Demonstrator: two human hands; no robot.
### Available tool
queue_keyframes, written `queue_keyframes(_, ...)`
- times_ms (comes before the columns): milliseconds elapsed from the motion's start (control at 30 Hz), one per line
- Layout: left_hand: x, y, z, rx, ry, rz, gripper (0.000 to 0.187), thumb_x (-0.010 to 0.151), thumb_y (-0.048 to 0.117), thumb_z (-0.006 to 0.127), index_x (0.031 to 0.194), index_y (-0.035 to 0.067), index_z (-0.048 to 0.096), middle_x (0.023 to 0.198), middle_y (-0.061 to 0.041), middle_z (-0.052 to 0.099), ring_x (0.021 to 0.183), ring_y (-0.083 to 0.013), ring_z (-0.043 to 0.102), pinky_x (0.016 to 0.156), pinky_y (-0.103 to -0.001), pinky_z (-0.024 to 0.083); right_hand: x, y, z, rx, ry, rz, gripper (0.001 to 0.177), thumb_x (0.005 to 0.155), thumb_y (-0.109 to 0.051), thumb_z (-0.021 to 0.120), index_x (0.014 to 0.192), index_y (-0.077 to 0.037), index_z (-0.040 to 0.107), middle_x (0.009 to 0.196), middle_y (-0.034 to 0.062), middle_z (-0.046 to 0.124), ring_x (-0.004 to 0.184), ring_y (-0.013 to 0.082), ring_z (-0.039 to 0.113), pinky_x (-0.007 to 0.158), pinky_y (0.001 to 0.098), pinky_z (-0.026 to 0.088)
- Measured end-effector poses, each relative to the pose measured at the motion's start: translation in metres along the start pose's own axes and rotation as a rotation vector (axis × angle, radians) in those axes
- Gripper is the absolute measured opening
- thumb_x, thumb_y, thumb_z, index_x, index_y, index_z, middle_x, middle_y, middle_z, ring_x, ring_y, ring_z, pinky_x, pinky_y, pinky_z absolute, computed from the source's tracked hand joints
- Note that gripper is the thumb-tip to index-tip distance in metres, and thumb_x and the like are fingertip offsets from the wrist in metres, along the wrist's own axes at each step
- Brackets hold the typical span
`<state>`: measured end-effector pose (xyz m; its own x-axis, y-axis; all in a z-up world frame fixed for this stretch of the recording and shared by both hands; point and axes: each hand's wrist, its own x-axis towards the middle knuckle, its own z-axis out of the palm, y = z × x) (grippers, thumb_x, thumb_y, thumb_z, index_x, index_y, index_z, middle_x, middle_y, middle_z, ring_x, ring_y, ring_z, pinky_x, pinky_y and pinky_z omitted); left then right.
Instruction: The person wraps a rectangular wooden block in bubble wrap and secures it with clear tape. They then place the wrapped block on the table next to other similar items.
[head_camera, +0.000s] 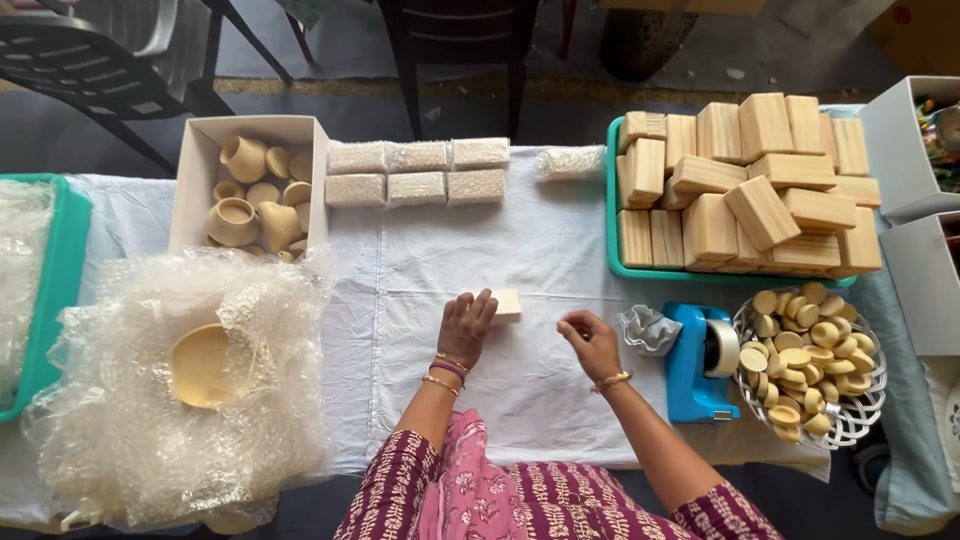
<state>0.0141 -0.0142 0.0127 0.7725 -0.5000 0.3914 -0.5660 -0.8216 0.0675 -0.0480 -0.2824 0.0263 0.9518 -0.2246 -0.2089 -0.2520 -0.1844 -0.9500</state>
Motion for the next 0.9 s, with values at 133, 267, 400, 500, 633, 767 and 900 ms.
queue_keyframes(133,-0.017,0.009,-0.029,-0.296,-0.066,-0.023,0.073,0.071,0.034,0.087,0.131,0.013,0.051,0.149,-0.007,0.052,0.119,-0.0305,0.051,0.097,-0.045,0.042,-0.007,-0.026,0.019,-0.261,-0.016,-0.115,0.021,0.092,-0.023,0.08,0.105,-0.007,0.077,0.094,0.0049,0.077,0.085,0.0159,0.07,0.076,0.0297,0.056)
queue_keyframes(267,-0.019,-0.002,-0.045,-0.558,-0.001,-0.16,0.102,0.063,0.037,0.091,0.146,0.007,0.042,0.15,-0.012,0.045,0.129,-0.0357,0.047,0.106,-0.049,0.037,-0.002,-0.082,0.037,-0.498,-0.121,-0.51,0.056,0.077,-0.023,0.086,0.127,-0.008,0.066,0.125,0.012,0.069,0.115,0.0318,0.065,0.097,0.0405,0.051)
queue_keyframes(400,-0.026,-0.027,-0.016,-0.676,-0.155,-0.277,0.079,0.067,0.015,0.089,0.139,0.011,0.058,0.139,-0.007,0.063,0.127,-0.0296,0.058,0.113,-0.039,0.046,0.021,-0.092,0.051,-0.708,-0.397,-0.638,0.089,0.062,-0.018,0.089,0.143,-0.007,0.054,0.14,0.0151,0.058,0.123,0.0376,0.057,0.103,0.0449,0.046)
queue_keyframes(500,-0.014,-0.034,-0.026,-0.702,-0.227,-0.297,0.07,0.063,0.012,0.091,0.127,0.01,0.064,0.124,-0.008,0.069,0.116,-0.0293,0.062,0.104,-0.037,0.049,0.046,-0.056,0.056,-0.774,-0.501,-0.55,0.082,0.067,-0.016,0.089,0.142,-0.015,0.056,0.138,0.0086,0.062,0.124,0.0317,0.061,0.105,0.0407,0.049)
queue_keyframes(633,-0.008,-0.034,-0.035,-0.66,-0.265,-0.273,0.071,0.062,0.012,0.091,0.127,0.011,0.063,0.122,-0.007,0.069,0.114,-0.0291,0.062,0.104,-0.037,0.05,0.041,-0.046,0.054,-0.751,-0.511,-0.473,0.074,0.073,-0.018,0.088,0.14,-0.021,0.059,0.139,0.0047,0.064,0.125,0.0266,0.063,0.106,0.0365,0.052)
queue_keyframes(767,-0.013,-0.03,-0.025,-0.733,-0.214,-0.338,0.075,0.061,0.009,0.091,0.129,0.012,0.062,0.119,-0.011,0.069,0.113,-0.0313,0.062,0.101,-0.039,0.05,0.028,-0.088,0.063,-0.703,-0.433,-0.512,0.076,0.071,-0.026,0.086,0.14,-0.015,0.056,0.14,0.009,0.061,0.126,0.0287,0.058,0.108,0.0424,0.045)
queue_keyframes(900,-0.008,-0.023,-0.029,-0.883,-0.232,-0.603,0.095,0.063,0.014,0.09,0.146,0.017,0.044,0.117,-0.008,0.071,0.109,-0.0307,0.064,0.098,-0.04,0.052,0.012,-0.082,0.119,-0.775,-0.277,-0.748,0.062,0.093,-0.036,0.066,0.145,-0.005,0.053,0.147,0.0153,0.056,0.136,0.0305,0.052,0.115,0.0511,0.033)
